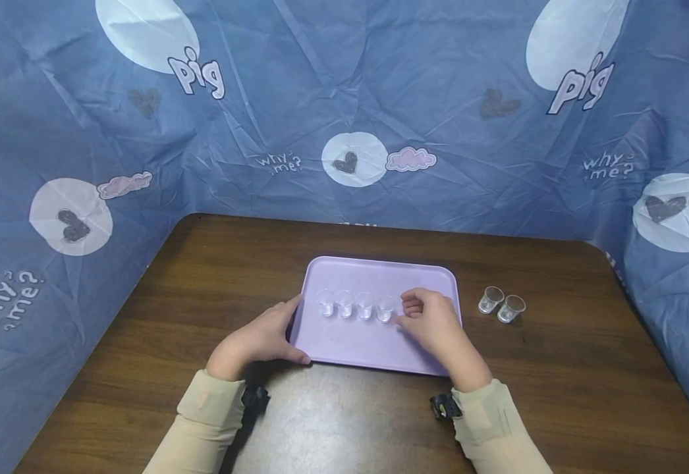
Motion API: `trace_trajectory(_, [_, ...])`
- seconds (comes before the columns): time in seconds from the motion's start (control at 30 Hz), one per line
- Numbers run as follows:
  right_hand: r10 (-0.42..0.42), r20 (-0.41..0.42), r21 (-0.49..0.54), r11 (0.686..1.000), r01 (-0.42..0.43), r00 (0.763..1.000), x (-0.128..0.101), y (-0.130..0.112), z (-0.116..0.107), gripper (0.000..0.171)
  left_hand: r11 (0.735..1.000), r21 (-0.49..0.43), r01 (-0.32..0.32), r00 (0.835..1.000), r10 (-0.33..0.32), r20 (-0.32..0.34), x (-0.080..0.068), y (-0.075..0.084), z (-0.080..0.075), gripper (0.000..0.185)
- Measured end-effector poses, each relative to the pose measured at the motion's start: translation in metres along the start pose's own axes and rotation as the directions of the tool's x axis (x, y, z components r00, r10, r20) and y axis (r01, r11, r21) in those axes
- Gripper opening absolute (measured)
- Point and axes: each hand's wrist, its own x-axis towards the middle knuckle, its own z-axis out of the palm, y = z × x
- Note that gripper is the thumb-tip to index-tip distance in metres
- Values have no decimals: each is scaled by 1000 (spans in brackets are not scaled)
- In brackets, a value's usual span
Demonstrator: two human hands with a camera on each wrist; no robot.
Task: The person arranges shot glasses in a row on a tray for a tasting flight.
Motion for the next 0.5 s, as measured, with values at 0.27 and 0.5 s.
trace_trajectory(0.27, [5,-59,-22,1000,-7,998,-8,3,-21,34,1000,-1,0,1000,0,8,-1,0,0,122])
trace_trajectory(0.5, [5,-99,-25,1000,-7,995,-16,7,-38,35,1000,-4,4,1000,-4,11,-1,1,-1,122])
